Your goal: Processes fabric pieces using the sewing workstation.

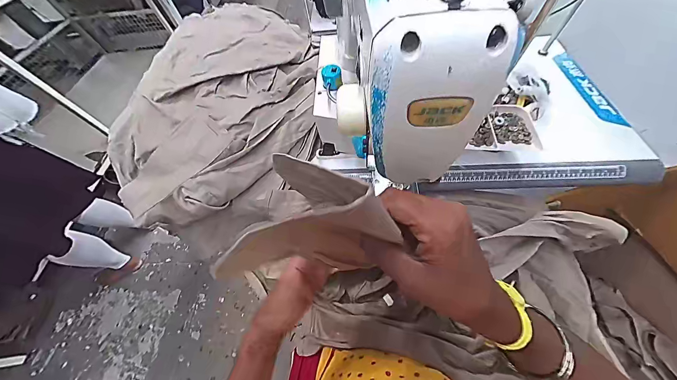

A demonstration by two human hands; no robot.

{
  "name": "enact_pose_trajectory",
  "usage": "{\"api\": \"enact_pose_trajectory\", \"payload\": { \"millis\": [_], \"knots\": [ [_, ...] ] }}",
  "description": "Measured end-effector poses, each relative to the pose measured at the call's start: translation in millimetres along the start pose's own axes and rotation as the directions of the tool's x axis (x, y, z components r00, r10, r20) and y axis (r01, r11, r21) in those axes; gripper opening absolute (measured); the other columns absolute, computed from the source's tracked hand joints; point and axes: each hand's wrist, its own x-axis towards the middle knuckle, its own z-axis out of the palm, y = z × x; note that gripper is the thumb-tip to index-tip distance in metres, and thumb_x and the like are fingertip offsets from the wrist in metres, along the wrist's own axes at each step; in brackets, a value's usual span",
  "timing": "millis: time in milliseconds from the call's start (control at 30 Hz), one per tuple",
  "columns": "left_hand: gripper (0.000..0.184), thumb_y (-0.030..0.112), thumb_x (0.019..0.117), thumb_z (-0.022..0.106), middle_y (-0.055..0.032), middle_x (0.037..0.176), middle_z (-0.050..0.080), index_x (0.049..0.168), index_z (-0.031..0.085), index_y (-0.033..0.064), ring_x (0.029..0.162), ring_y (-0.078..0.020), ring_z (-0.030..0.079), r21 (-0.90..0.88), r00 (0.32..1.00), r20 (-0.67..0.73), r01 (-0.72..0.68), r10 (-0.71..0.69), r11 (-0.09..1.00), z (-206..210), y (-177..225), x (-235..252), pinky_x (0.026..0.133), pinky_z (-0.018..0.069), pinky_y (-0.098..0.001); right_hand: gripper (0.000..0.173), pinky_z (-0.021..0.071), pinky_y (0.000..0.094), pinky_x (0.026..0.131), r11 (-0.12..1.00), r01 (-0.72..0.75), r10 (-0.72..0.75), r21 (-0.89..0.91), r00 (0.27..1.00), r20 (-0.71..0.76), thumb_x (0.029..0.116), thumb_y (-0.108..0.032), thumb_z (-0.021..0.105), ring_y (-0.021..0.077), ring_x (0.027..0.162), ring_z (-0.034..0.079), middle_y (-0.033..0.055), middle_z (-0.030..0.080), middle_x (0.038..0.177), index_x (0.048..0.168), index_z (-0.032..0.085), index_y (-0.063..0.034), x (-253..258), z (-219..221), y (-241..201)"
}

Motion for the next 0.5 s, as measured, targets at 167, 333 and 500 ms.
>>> {"api": "enact_pose_trajectory", "payload": {
  "millis": [167, 333, 500],
  "knots": [
    [0.011, 0.028, 0.0962, 0.069, 0.0205, 0.097, 0.075, 0.104, 0.076, 0.0262, 0.091, 0.0095, 0.067, 0.104, 0.998, 0.044, -0.055, 0.051, 0.993, 32.0, 33.0, 12.0, 0.083, 0.0556, -0.0144, 0.013, 0.0523, 0.0131, 0.070, 0.988, 0.056, -0.023, 0.141, 0.975, -0.222, 0.0920, -0.015, 0.069, -0.0047, 0.077, 0.061, -0.0023, 0.067, 0.082, 0.095, 0.065, -0.0025, -3.0, -39.0, -29.1],
    [0.032, 0.042, 0.1029, 0.059, 0.0046, 0.094, 0.073, 0.106, 0.072, 0.0126, 0.087, 0.0047, 0.066, 0.734, 0.918, 0.300, -0.397, 0.261, 0.552, -30.9, 71.2, 38.7, 0.080, 0.0529, -0.0150, 0.010, 0.0566, 0.0135, 0.065, 0.581, -0.601, 0.654, 0.549, 0.746, 0.124, 0.0997, -0.013, 0.063, -0.0054, 0.068, 0.066, -0.0132, 0.074, 0.082, 0.097, 0.071, -0.0178, -93.1, -33.3, 19.9],
    [0.023, 0.018, 0.0964, 0.068, -0.0229, 0.101, 0.074, 0.112, 0.075, 0.0038, 0.092, -0.0463, 0.072, 0.961, 0.957, 0.146, -0.078, -0.251, 0.264, -74.7, -52.8, 37.1, 0.079, 0.0528, -0.0689, 0.022, 0.0500, 0.0218, 0.052, 0.003, -0.979, 0.840, 0.204, 0.113, 0.530, 0.1084, -0.014, 0.047, 0.0053, 0.056, 0.059, 0.0008, 0.068, 0.084, 0.123, 0.058, -0.0028, -188.5, -4.3, 85.6]
  ]
}}
